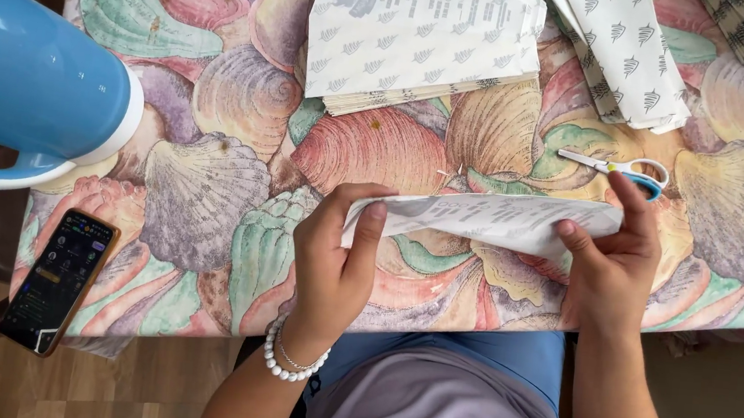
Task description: Folding and stacking printed paper sheets on a table, occasionally using scissors to trim them.
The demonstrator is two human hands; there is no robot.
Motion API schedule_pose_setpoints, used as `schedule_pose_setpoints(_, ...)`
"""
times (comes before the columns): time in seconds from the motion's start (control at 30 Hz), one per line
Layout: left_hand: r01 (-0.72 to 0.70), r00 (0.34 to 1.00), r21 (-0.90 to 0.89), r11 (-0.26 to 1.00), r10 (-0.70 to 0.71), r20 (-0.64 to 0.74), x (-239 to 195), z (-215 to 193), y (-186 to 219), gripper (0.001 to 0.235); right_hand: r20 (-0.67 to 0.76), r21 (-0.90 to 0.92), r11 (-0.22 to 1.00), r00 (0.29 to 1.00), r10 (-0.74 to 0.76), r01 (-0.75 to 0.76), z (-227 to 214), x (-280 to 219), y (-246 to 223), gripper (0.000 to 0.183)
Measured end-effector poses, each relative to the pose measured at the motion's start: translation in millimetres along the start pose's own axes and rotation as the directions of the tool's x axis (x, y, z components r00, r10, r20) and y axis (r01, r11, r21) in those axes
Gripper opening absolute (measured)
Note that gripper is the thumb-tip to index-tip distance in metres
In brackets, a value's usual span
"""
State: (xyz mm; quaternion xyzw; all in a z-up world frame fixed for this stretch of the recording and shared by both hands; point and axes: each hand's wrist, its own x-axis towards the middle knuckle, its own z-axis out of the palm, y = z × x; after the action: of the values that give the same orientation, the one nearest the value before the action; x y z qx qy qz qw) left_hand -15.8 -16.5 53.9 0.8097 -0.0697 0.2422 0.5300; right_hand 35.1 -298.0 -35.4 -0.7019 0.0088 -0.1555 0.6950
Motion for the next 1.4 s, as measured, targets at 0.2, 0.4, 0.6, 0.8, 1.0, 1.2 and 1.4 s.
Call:
schedule_pose_setpoints(0.2,0.0,1.0,-0.028,1.0,0.0,0.013,4.2,-0.5,2.6,0.022,0.121,-0.069,0.869,0.869,-0.48,0.489,-3.1,10.2,-16.3,0.067)
schedule_pose_setpoints(0.4,0.006,1.0,-0.018,1.0,-0.006,0.002,-2.5,2.5,-1.6,0.022,0.331,-0.335,0.498,0.595,-0.732,0.799,16.7,13.1,-77.0,0.035)
schedule_pose_setpoints(0.6,0.007,1.0,-0.03,1.0,-0.007,0.005,-4.7,-0.2,4.0,0.023,0.414,-0.354,0.574,0.674,-0.612,0.738,45.5,10.1,-98.1,0.012)
schedule_pose_setpoints(0.8,0.055,0.998,-0.029,0.998,-0.054,0.019,-17.6,-2.6,14.4,0.023,0.462,-0.357,0.593,0.688,-0.559,0.722,42.0,2.4,-114.0,0.007)
schedule_pose_setpoints(1.0,0.226,0.96,-0.191,0.955,-0.185,0.208,-43.1,-17.0,38.0,0.024,0.62,-0.448,0.546,0.686,-0.38,0.708,26.4,-17.4,-162.1,0.008)
schedule_pose_setpoints(1.2,0.172,0.93,0.04,0.984,-0.175,0.323,-39.2,-18.1,-8.3,0.049,0.756,-0.486,0.6,0.65,-0.078,0.636,31.8,9.7,-110.8,0.012)
schedule_pose_setpoints(1.4,-0.205,0.879,0.189,0.96,0.096,0.467,18.7,9.1,-112.0,0.023,0.78,-0.523,0.436,0.618,-0.101,0.732,49.2,33.2,-38.2,0.006)
